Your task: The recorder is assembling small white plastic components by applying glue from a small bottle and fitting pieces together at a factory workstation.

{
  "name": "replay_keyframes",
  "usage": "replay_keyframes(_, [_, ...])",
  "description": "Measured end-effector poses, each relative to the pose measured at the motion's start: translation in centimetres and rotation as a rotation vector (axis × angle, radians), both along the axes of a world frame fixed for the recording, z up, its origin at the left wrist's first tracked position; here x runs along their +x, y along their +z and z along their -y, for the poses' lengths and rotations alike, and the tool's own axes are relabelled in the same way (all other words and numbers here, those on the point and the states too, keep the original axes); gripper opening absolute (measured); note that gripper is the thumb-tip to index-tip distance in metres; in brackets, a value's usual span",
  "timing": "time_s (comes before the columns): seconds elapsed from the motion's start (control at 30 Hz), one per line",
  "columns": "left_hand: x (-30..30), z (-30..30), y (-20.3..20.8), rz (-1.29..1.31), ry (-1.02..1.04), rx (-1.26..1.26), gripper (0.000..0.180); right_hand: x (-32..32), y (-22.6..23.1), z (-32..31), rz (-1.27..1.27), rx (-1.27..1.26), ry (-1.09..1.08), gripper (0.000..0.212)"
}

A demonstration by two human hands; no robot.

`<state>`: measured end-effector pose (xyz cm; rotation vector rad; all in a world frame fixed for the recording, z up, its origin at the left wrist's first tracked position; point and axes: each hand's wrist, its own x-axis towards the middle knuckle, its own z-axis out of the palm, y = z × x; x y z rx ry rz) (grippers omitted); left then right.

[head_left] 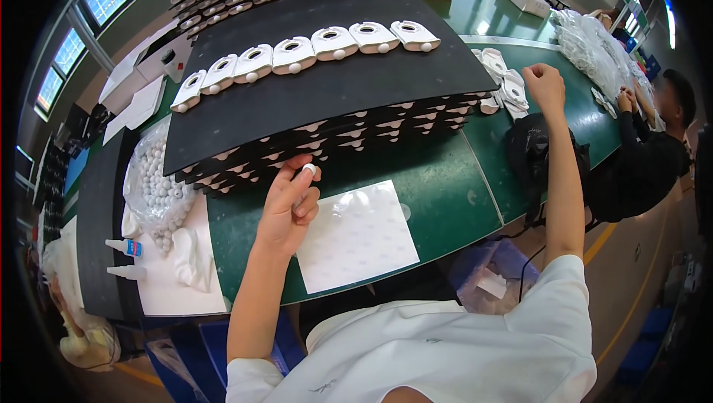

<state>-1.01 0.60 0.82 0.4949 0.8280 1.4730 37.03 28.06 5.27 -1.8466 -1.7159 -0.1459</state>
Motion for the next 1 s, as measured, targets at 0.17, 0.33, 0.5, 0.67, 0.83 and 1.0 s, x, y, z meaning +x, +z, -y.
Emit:
replay_keyframes(0.17, [-0.1, -0.1, -0.5, -0.023, -0.027, 0.017, 0.017, -0.8, -2.4, 1.1, 0.073, -0.102, 0.281, 0.038])
replay_keyframes(0.33, [-0.3, -0.3, -0.7, -0.047, -0.032, -0.007, 0.013, -0.2, -3.5, 0.6, 0.129, -0.259, 0.236, 0.036])
replay_keyframes(0.5, [-0.1, -0.3, -0.9, -0.029, -0.048, -0.004, 0.016, 0.6, -1.7, 1.5, -0.106, 0.129, 0.096, 0.030])
replay_keyframes(0.67, [-0.1, 0.0, -0.7, -0.031, -0.033, -0.005, 0.021, -1.1, -0.3, 7.4, -0.762, 0.223, 0.499, 0.020])
replay_keyframes(0.83, [0.1, -0.2, -0.6, -0.038, -0.057, 0.066, 0.027, -2.7, -2.4, 13.7, -0.399, 0.032, 0.626, 0.010])
replay_keyframes(1.0, [-0.1, 0.0, -0.5, -0.070, -0.051, 0.051, 0.028, -6.3, -1.7, 17.3, -0.025, -0.112, 0.729, 0.010])
